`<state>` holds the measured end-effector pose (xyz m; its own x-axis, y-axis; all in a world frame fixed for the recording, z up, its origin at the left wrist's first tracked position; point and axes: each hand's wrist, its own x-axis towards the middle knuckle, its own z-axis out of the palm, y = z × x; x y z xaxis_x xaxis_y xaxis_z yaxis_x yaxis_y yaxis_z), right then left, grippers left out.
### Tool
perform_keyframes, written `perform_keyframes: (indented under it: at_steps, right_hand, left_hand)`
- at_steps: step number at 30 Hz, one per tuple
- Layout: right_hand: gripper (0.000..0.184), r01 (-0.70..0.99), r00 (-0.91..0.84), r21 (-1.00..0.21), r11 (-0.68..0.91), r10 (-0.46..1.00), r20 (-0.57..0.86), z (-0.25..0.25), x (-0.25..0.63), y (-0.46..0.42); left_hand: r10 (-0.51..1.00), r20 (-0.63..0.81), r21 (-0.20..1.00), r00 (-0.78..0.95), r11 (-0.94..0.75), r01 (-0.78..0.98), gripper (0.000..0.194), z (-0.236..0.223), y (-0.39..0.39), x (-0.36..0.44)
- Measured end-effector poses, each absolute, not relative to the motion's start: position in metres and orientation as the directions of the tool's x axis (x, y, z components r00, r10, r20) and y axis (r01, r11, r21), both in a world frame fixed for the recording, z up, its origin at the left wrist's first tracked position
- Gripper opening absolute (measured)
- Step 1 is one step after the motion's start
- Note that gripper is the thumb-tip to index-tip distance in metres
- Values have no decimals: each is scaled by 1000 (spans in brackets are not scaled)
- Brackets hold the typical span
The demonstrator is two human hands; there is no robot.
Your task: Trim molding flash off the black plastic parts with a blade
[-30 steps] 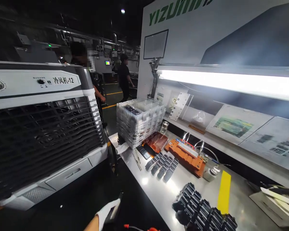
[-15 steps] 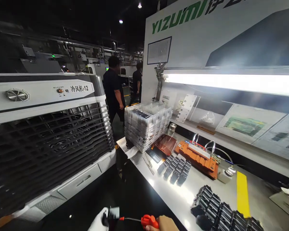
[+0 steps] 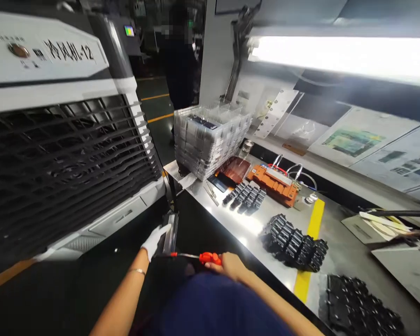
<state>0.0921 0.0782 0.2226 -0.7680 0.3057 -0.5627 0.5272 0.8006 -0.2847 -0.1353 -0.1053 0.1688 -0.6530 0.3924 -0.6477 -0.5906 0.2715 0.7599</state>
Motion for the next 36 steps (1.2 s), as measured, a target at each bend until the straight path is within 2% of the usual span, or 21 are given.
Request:
perform_keyframes:
  at_steps: [5, 10, 17, 21, 24, 30, 36]
  right_hand:
    - [75, 566, -729, -264, 781, 326, -602, 218, 94, 77]
    - [74, 562, -727, -258, 786, 322, -606, 221, 96, 82]
    - [69, 582, -720, -266, 768, 335, -607, 224, 103, 96]
    - [69, 655, -688, -258, 710, 419, -593, 225, 111, 117]
    - [69, 711, -655, -259, 654, 482, -582, 223, 118, 135]
    - [64, 759, -629, -329, 562, 502, -594, 213, 140, 153]
    - [61, 787, -617, -484, 383, 499, -608, 206, 184, 177]
  left_hand:
    - [348, -604, 776, -717, 462, -429, 34, 146, -82, -150]
    - [340, -548, 767, -764, 568, -298, 36, 142, -65, -144]
    - [373, -520, 775, -768, 584, -242, 34, 144, -49, -120]
    - [475, -519, 809, -711, 542, -229, 35, 149, -51, -105]
    - [526, -518, 819, -674, 534, -212, 43, 148, -55, -94]
    - [579, -523, 799, -625, 588, -123, 52, 150, -43, -72]
    - [642, -533, 734, -551, 675, 75, 44, 163, -8, -54]
